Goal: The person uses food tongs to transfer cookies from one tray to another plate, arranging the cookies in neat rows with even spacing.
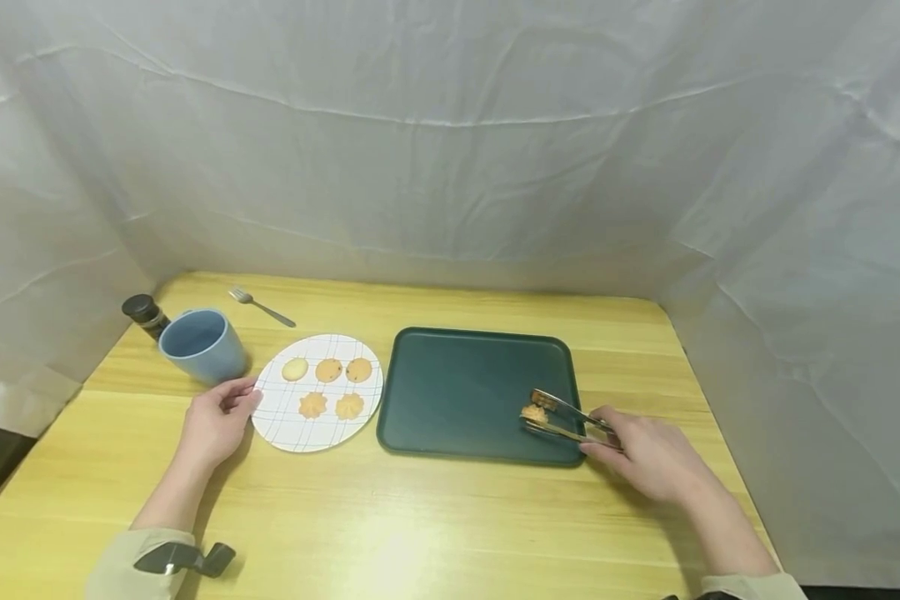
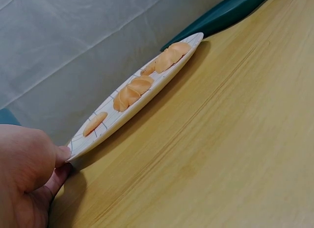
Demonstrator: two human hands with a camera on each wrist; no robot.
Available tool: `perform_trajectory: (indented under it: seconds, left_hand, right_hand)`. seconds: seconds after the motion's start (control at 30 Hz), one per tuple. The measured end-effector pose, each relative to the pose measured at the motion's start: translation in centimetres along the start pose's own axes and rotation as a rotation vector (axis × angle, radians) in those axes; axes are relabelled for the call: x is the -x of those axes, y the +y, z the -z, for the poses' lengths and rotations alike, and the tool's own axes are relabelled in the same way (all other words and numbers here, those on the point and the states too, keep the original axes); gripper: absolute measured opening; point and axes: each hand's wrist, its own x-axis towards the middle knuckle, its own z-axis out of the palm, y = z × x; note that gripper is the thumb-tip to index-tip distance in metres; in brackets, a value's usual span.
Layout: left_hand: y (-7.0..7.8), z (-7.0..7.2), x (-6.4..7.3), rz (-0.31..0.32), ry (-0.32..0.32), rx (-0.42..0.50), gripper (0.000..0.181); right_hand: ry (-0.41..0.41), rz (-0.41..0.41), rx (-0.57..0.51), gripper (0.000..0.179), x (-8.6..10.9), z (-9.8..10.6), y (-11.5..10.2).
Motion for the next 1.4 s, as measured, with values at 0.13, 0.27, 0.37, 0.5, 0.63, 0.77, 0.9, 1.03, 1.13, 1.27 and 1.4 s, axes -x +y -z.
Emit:
perform_trajectory:
  seconds: [0.13, 0.27, 0.37, 0.5, 0.63, 0.77, 0.9, 1.03, 1.13, 1.27, 1.4]
  left_hand:
    - [-0.07, -0.02, 0.09, -0.004, 0.003, -0.004, 0.037]
    - [-0.09, -0.07, 0.04, -0.008, 0.009, 0.0, 0.037]
    - [-0.05, -0.05, -0.01, -0.007, 0.009, 0.0, 0.037]
    - [-0.04, 0.0, 0.0, -0.004, 0.005, 0.0, 0.037]
    - [-0.07, 0.06, 0.04, 0.006, 0.002, -0.001, 0.037]
    - [-0.07, 0.05, 0.01, 0.006, 0.002, -0.003, 0.038]
    - [-0.08, 0.01, -0.03, 0.002, 0.006, -0.004, 0.037]
    - [-0.24, 0.0, 0.02, -0.006, 0.012, -0.008, 0.037]
    - [-0.26, 0.0, 0.02, -0.01, 0.014, -0.01, 0.036]
    - [-0.2, -0.01, -0.02, -0.008, 0.012, -0.006, 0.037]
    - [-0.18, 0.0, -0.04, -0.006, 0.011, -0.001, 0.037]
  right_hand:
    - [-0.015, -0.004, -0.002, 0.044, 0.01, -0.1, 0.03]
    - [-0.034, -0.015, -0.013, 0.046, -0.01, -0.13, 0.07]
    - [-0.037, -0.02, -0.014, 0.046, -0.02, -0.13, 0.06]
    - [-0.035, -0.021, -0.012, 0.047, -0.05, -0.07, 0.02]
    - [-0.043, -0.02, -0.011, 0.048, -0.06, -0.04, -0.01]
    - [-0.045, -0.023, -0.016, 0.047, -0.04, -0.01, -0.01]
    - [-0.041, -0.018, -0.015, 0.047, -0.05, 0.04, -0.01]
    - [-0.04, -0.018, -0.024, 0.044, -0.08, 0.09, -0.12]
    - [-0.039, -0.021, -0.035, 0.042, -0.14, 0.18, -0.2]
    - [-0.037, -0.022, -0.031, 0.042, -0.22, 0.28, -0.26]
    - [-0.043, -0.024, -0.029, 0.043, -0.25, 0.33, -0.29]
